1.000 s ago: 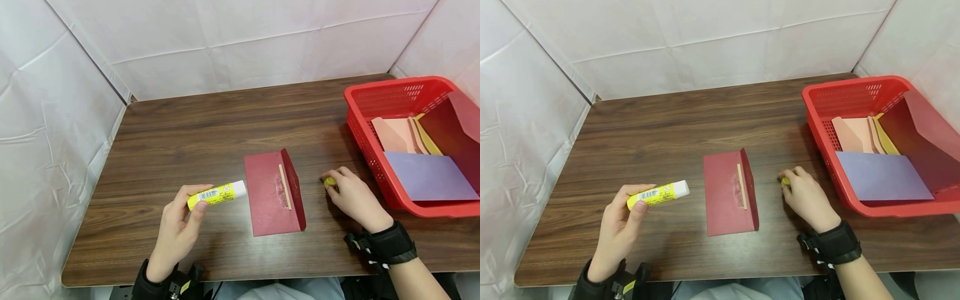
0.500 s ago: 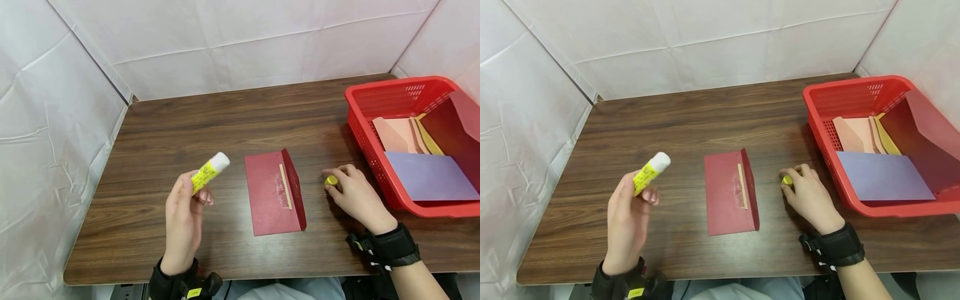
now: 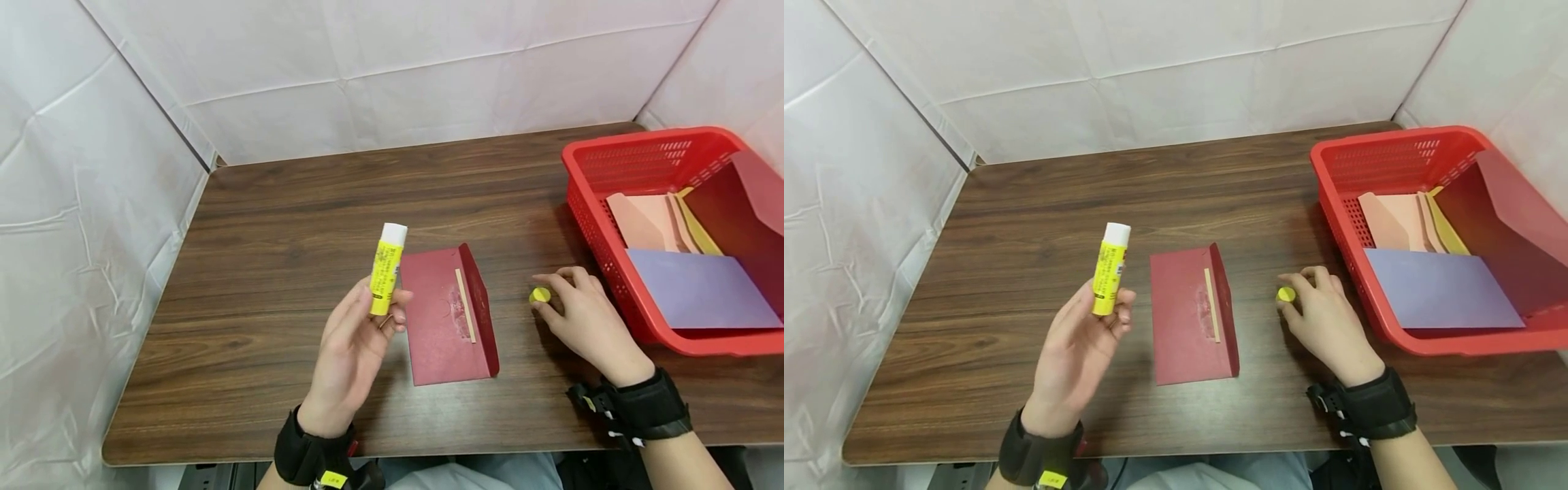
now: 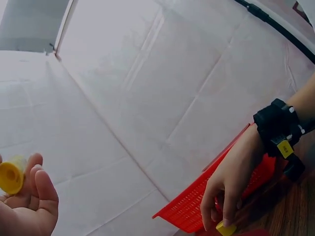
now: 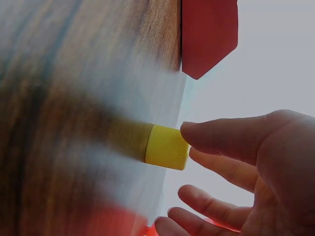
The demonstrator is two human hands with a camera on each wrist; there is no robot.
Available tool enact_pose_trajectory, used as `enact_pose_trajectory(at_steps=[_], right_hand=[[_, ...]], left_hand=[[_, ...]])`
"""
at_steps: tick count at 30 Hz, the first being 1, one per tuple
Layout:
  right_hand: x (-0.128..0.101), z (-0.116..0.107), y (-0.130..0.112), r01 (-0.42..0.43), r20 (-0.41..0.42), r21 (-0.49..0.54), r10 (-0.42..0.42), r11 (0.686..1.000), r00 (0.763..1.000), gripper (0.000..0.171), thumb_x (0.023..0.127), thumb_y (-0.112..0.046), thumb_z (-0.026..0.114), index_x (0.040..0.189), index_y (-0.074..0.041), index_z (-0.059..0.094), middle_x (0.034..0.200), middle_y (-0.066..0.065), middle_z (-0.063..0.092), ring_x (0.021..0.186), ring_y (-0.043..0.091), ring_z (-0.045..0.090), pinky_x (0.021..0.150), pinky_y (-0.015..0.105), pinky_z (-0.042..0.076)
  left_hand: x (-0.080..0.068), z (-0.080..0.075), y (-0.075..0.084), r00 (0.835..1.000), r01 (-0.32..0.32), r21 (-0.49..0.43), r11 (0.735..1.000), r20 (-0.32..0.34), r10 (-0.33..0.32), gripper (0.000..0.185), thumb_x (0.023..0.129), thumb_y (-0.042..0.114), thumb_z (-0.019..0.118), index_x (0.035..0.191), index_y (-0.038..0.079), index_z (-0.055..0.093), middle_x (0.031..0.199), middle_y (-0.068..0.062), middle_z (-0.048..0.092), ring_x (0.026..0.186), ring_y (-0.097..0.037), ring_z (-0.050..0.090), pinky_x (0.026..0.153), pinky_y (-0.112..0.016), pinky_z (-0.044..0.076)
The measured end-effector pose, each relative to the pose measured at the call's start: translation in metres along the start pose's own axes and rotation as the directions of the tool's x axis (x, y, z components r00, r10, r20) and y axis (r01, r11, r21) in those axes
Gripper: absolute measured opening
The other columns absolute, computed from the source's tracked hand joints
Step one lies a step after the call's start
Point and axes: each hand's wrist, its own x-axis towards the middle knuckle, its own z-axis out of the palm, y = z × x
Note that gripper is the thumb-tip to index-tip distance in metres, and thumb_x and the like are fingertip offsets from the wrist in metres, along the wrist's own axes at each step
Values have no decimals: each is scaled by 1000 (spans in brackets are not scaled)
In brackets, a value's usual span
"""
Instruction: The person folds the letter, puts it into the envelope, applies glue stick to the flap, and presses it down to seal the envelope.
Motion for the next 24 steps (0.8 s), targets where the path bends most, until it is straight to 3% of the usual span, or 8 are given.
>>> enact_pose_trajectory(at_steps=[7,10,13,18,21,24], right_hand=[[-4,-1,2,2,-70,10,-1,1000,998,36,91,-9,72,124,3,65,117,27,52,107,48,46,83,62,43],[-4,-5,0,10,-149,48,-3,999,989,31,93,-9,71,122,2,67,113,25,54,105,45,49,81,58,41],[-2,-15,-4,14,-204,121,11,993,979,29,95,-13,70,122,-1,69,114,22,57,101,37,53,81,46,43],[3,-34,-15,-26,-183,324,90,946,979,30,100,-24,66,127,-12,70,115,6,61,89,16,53,67,21,41],[7,-43,-29,2,-180,427,83,904,980,30,100,-24,65,129,-16,69,117,0,62,94,12,55,71,18,43],[8,-48,-51,70,-164,475,10,877,986,29,99,-18,67,128,-18,70,123,-4,61,106,11,54,79,18,45]], left_hand=[[4,9,-8,998,44,143,989,45,-51,39,106,11,44,141,-6,44,117,-4,69,94,-16,57,85,-25,48],[6,12,-12,997,30,248,968,61,-46,40,106,13,48,141,-6,45,121,-9,68,95,-16,58,85,-26,48],[8,15,-14,997,7,328,945,77,-34,42,106,18,53,141,-5,46,125,-16,66,96,-17,59,85,-28,49],[9,18,-16,996,-18,384,923,90,-18,43,105,21,56,141,-2,48,128,-23,64,98,-18,61,87,-30,51],[10,18,-17,995,-30,403,914,101,-11,42,105,19,56,141,-2,48,128,-23,64,100,-23,61,89,-30,51],[11,19,-19,993,-42,415,909,114,-7,43,105,19,57,141,-2,48,129,-22,64,109,-28,61,92,-32,51]])
